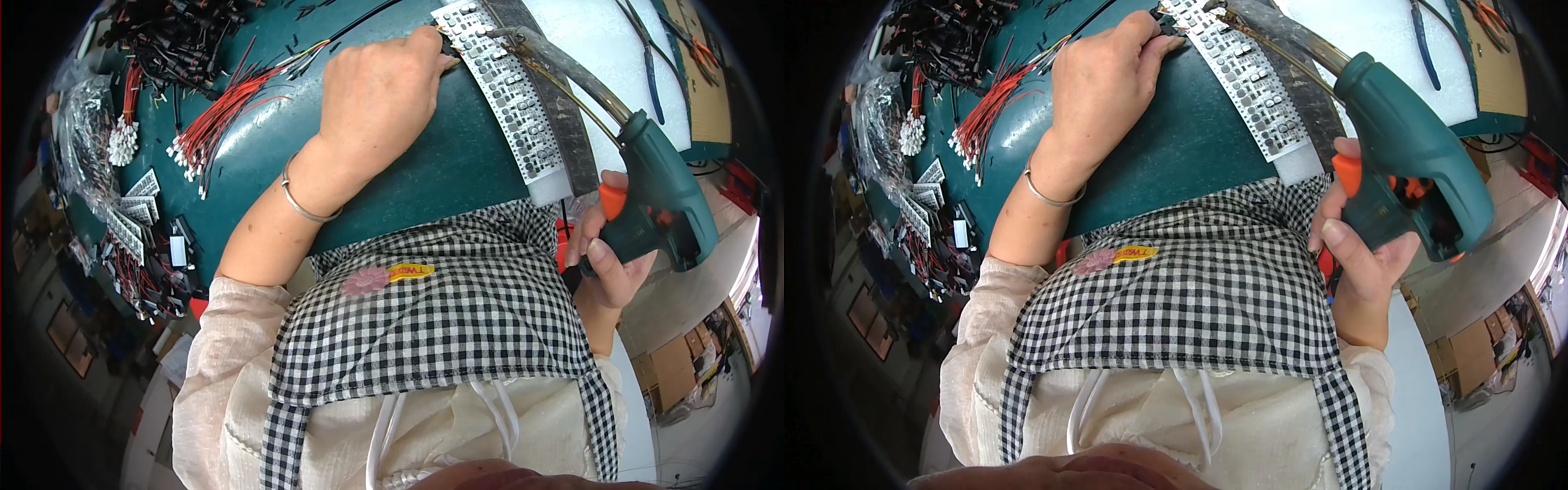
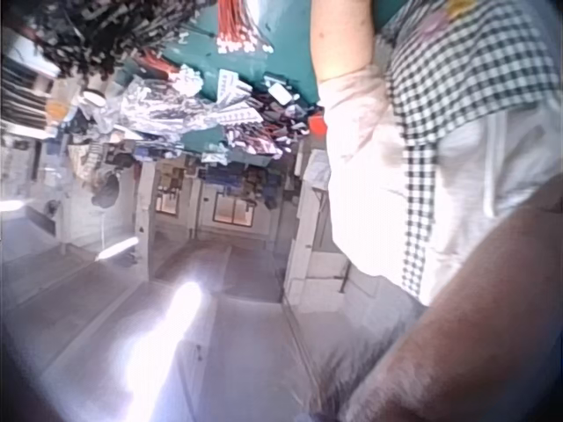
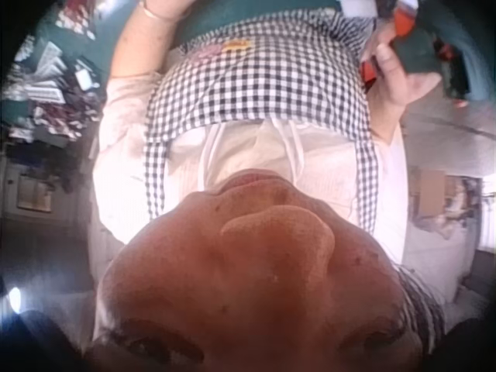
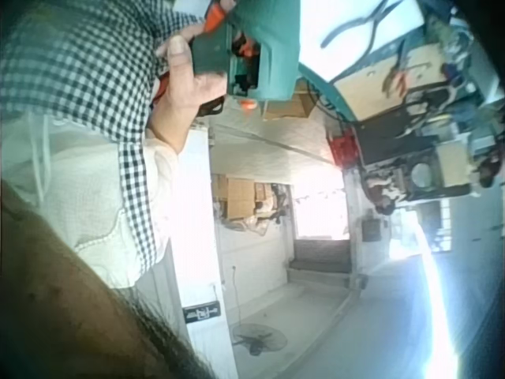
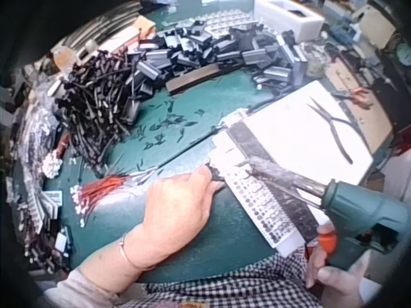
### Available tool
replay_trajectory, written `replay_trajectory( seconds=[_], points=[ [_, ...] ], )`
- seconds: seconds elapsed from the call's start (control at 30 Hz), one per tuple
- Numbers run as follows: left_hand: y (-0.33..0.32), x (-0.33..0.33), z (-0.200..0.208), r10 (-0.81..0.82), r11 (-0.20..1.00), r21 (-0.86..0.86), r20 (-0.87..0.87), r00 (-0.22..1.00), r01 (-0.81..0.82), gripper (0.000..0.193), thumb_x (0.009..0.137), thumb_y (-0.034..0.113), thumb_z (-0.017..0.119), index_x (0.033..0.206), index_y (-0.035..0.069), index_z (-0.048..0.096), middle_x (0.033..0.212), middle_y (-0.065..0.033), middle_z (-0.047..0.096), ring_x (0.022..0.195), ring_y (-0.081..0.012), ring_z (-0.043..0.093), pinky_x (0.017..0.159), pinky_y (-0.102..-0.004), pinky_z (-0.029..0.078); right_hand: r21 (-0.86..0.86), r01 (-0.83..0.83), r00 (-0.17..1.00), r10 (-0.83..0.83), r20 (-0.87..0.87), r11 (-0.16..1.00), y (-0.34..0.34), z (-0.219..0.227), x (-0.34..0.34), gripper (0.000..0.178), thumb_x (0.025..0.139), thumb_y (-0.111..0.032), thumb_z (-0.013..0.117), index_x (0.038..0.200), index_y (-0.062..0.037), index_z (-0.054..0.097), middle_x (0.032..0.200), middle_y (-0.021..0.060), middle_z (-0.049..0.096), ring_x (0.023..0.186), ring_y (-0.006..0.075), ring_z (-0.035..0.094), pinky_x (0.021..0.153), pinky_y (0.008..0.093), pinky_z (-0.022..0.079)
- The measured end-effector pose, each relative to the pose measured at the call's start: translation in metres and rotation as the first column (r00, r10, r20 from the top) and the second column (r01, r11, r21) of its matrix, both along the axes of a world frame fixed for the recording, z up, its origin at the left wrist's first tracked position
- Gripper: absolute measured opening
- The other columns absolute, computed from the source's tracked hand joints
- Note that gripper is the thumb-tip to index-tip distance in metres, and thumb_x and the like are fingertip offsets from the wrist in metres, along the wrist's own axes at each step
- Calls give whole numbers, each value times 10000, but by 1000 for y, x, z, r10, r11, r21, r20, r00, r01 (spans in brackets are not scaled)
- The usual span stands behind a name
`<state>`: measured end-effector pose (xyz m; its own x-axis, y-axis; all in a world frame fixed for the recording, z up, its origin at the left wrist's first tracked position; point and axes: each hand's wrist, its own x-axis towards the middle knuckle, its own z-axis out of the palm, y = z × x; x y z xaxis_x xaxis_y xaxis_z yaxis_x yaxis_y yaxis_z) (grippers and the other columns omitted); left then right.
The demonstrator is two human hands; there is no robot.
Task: The person uses a soldering iron to attach wires to a circuit board. They repeatedly pick up individual wires, position them on the board, and apply heat to secure the connections. The person works methodically through a batch of wires, placing completed units on the table.
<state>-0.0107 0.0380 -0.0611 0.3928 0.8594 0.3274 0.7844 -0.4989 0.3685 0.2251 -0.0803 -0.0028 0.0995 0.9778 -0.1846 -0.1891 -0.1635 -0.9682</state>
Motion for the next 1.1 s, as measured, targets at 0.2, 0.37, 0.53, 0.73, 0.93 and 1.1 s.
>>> replay_trajectory(
  seconds=[0.2,0.37,0.53,0.73,0.93,1.1],
  points=[
    [7,-8,0,-7,993,-114,118,993,20,160,802,203,737,789,61,664,570,-101,584,457,-235,550,455,-320,432,-2,0,1000,0,-18,1000,-1,1,3,656,721,-60,706,1249,168,390,757,150,550,506,137,518,446,245,453],
    [20,-18,6,-113,977,-160,173,978,141,178,755,194,781,798,50,686,588,-92,591,449,-173,503,462,-284,403,22,32,999,-32,31,999,-5,-1,6,689,731,-100,717,1260,168,367,753,132,526,513,120,484,398,225,443],
    [21,-19,8,-121,974,-173,145,982,145,183,740,190,790,804,44,699,628,-89,624,481,-178,534,485,-281,423,44,59,997,-61,43,997,-8,-5,8,700,729,-83,720,1263,176,350,991,222,531,540,128,498,388,230,455],
    [28,-23,3,-215,965,-116,159,964,235,180,741,171,782,818,31,698,713,-89,666,559,-198,606,529,-275,467,71,33,999,-33,1,997,-9,-5,11,700,716,-17,706,1295,136,344,1194,300,504,580,148,541,436,244,485],
    [24,-20,4,-239,971,40,66,969,237,160,721,158,781,803,54,693,738,-66,677,596,-224,630,541,-305,496,71,40,999,-39,-21,997,-9,-4,11,711,708,22,694,1319,110,340,1242,327,497,590,155,557,459,250,499],
    [22,-21,2,-245,967,71,4,969,244,144,731,156,767,798,66,678,723,-54,669,612,-222,635,538,-317,496,30,16,1000,-15,-9,999,-12,-6,15,719,709,26,692,1326,107,333,1244,329,497,586,154,561,463,246,495]
  ],
)
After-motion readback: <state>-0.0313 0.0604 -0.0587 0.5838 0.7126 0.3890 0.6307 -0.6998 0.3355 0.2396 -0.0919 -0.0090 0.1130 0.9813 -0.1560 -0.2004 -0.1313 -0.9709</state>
